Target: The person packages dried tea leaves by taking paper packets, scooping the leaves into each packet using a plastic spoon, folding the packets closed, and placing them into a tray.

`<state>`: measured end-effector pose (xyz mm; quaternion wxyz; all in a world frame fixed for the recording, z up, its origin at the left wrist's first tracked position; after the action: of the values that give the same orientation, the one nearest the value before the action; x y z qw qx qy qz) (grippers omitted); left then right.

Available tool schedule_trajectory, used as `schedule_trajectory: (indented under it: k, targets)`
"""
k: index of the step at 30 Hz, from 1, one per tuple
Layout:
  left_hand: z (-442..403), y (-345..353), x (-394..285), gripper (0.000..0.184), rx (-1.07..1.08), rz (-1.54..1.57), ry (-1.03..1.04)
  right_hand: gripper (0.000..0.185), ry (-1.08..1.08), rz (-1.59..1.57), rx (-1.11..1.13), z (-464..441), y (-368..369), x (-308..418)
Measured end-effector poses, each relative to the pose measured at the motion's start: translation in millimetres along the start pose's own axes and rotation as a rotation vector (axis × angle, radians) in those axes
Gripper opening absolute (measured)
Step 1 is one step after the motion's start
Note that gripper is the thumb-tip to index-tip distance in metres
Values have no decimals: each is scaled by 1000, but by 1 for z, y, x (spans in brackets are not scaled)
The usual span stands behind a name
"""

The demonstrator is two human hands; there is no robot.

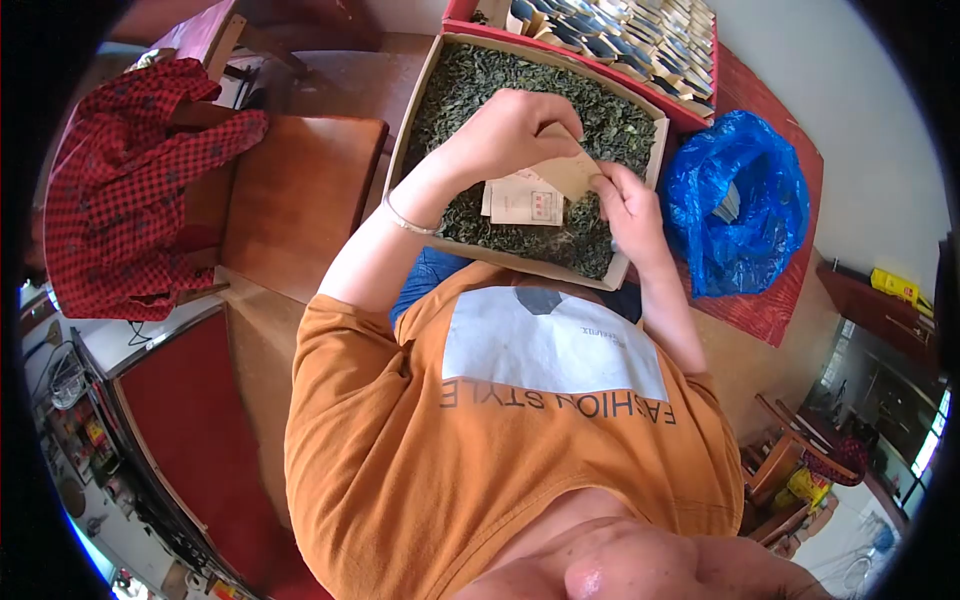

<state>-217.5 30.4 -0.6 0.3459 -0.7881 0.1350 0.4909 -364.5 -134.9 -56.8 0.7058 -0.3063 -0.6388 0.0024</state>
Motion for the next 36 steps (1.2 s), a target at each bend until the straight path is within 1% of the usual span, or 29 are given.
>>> schedule_trajectory:
  k: [1,3,4,5,6,7,8,9,11,12,13,14,15,17,18,19,20,21,22,24,25,27,29,31,32,35,36]
  targets:
    - [0,0,-1,30,-3,3,9,19,86,-120,23,1,3,-2]
    - [2,-1,5,58,-123,416,-278,15,199,-372,0,0,10,-5]
    - [5,1,10,87,-74,643,-275,15,193,-363,-2,-1,13,-3]
    - [8,7,15,87,-76,650,-268,15,268,-571,10,0,17,-1]
    - [14,14,17,91,-35,636,-219,16,345,-780,23,2,21,0]
    - [20,20,16,96,3,622,-171,16,342,-772,22,3,23,1]
    - [27,29,16,100,44,698,-218,17,392,-845,73,6,27,1]
    - [33,35,14,92,15,665,-188,19,445,-918,127,9,32,3]
    - [45,49,13,80,107,893,-405,21,487,-916,136,11,37,6]
    - [49,50,11,71,111,981,-418,22,506,-857,189,12,37,6]
    - [53,49,10,71,99,987,-418,22,524,-797,242,13,36,6]
    - [57,49,11,69,113,1038,-467,22,545,-655,242,13,31,8]
    - [61,48,11,67,128,1089,-515,22,546,-647,252,13,27,13]
    - [64,42,8,65,83,1060,-473,21,233,-125,19,3,7,23]
    - [64,39,7,63,50,1027,-435,22,150,-134,-64,1,-4,16]
    - [65,37,7,60,20,995,-398,19,118,-160,-113,1,-15,30]
    - [69,37,8,64,114,1053,-400,18,-40,-170,-156,0,-24,43]
    - [72,37,10,64,111,1061,-401,20,-195,-179,-198,2,-31,56]
    - [76,40,10,66,150,1086,-397,20,-191,-172,-197,2,-34,68]
    - [82,48,11,72,205,1138,-398,35,-616,-18,-247,11,-35,105]
    - [85,50,12,72,208,1147,-399,35,-611,-9,-246,11,-33,109]
    - [88,54,11,70,204,1168,-402,50,-843,191,-238,16,-22,119]
    - [90,59,13,68,206,1186,-396,47,-815,201,-217,15,-14,114]
    - [95,66,21,67,204,1204,-421,44,-887,236,-262,15,-8,111]
    - [97,67,22,62,172,1186,-393,42,-848,239,-276,17,-7,109]
    - [98,61,23,60,200,1145,-444,42,-873,271,-319,21,-5,103]
    - [97,62,21,61,167,1117,-420,42,-870,271,-320,21,-4,100]
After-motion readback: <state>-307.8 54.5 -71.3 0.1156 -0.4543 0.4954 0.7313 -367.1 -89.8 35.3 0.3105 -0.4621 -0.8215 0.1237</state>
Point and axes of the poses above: each hand's wrist, its own z-axis away from the middle knuckle, its own y-axis out of the palm, x = y × z, the point moved 4 cm from there along -z, towards the middle knuckle, and after that the axes turned 13 degrees about -x, right-handed, at the moved point
